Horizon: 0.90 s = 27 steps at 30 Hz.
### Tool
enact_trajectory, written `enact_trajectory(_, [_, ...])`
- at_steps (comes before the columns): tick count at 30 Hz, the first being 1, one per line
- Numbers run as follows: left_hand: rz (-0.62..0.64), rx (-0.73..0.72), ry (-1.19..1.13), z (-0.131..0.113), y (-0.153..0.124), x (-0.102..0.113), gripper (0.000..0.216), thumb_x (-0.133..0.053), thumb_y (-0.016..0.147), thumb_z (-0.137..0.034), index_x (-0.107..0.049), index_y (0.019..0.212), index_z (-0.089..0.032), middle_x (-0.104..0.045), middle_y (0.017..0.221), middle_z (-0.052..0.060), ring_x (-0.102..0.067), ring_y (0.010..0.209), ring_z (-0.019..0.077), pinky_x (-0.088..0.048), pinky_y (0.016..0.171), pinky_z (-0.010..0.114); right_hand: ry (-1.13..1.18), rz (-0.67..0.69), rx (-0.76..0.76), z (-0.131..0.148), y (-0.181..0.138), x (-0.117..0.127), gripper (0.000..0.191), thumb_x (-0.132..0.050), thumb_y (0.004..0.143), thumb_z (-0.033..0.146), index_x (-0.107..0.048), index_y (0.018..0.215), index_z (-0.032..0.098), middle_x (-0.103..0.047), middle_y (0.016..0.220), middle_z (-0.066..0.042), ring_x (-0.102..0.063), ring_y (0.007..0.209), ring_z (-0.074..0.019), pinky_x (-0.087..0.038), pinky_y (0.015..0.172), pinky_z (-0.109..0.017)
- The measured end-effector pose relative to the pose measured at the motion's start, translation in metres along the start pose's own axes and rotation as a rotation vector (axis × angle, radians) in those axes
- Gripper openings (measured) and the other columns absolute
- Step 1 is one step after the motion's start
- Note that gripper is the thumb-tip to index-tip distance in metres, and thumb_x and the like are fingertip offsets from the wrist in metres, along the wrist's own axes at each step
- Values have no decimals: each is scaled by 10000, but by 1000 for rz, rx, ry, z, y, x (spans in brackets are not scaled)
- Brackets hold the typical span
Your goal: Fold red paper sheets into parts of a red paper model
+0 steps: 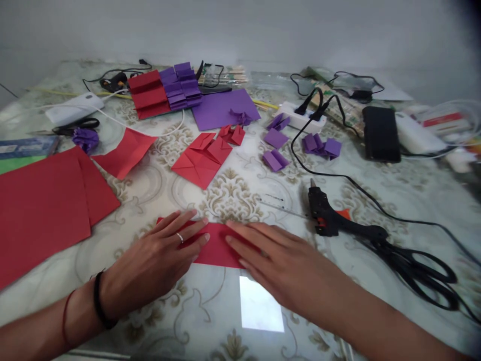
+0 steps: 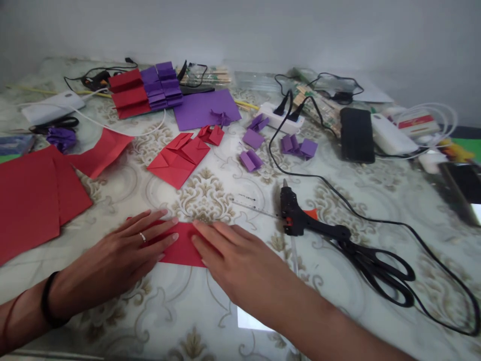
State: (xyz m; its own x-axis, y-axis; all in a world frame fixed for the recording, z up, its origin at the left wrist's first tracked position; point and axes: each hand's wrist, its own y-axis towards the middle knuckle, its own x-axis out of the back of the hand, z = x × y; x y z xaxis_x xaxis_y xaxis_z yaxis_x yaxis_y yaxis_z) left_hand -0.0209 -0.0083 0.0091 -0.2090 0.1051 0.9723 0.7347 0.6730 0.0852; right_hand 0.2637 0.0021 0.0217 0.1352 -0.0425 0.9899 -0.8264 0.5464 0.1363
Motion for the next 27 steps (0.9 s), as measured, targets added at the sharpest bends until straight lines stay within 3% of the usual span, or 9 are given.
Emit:
enact_trajectory(3, [40, -26, 35, 2, 6, 7, 388, -518, 981, -87, -632, 1335, -198, -641, 1456, 71, -547, 1378, 311, -463, 1149, 513, 71, 63, 46, 3, 16, -13, 413, -623, 986, 164, -629, 1398, 126, -612, 1505, -121, -615, 1242, -262, -560, 1037, -409])
enact_trajectory(8, [98, -128, 30, 14, 12, 12, 335, -554, 1001, -136, -618, 1327, -185, -649, 1405, 93, -614, 1220, 275, -531, 1005, 438, 111, 88, 60, -2, 21, -17, 385, -595, 999, 176, -624, 1383, 158, -631, 1465, -110, -612, 1204, -263, -568, 1012, -426])
enact_trajectory(16, [180, -346, -50, 40, 19, 23, 218, -530, 1015, -193, -659, 1190, -191, -647, 1402, 86, -604, 1228, 263, -505, 1061, 420, 129, 148, 99, -7, 25, -11, 341, -619, 980, 202, -636, 1320, 185, -606, 1468, -97, -589, 1167, -274, -568, 969, -439])
enact_trajectory(22, [144, -337, -53, 45, 10, 29, 305, -496, 1010, -170, -630, 1283, -150, -604, 1480, 130, -594, 1246, 266, -504, 1076, 400, 127, 142, 117, -8, 26, -12, 400, -656, 969, 228, -615, 1364, 179, -596, 1467, -130, -582, 1216, -301, -574, 945, -444])
enact_trajectory(27, [109, -307, -57, 44, 7, 30, 358, -475, 1025, -174, -607, 1355, -132, -653, 1428, 143, -632, 1226, 264, -507, 1084, 380, 102, 93, 143, -9, 24, -16, 426, -704, 938, 252, -634, 1348, 162, -608, 1449, -151, -583, 1216, -312, -569, 946, -436])
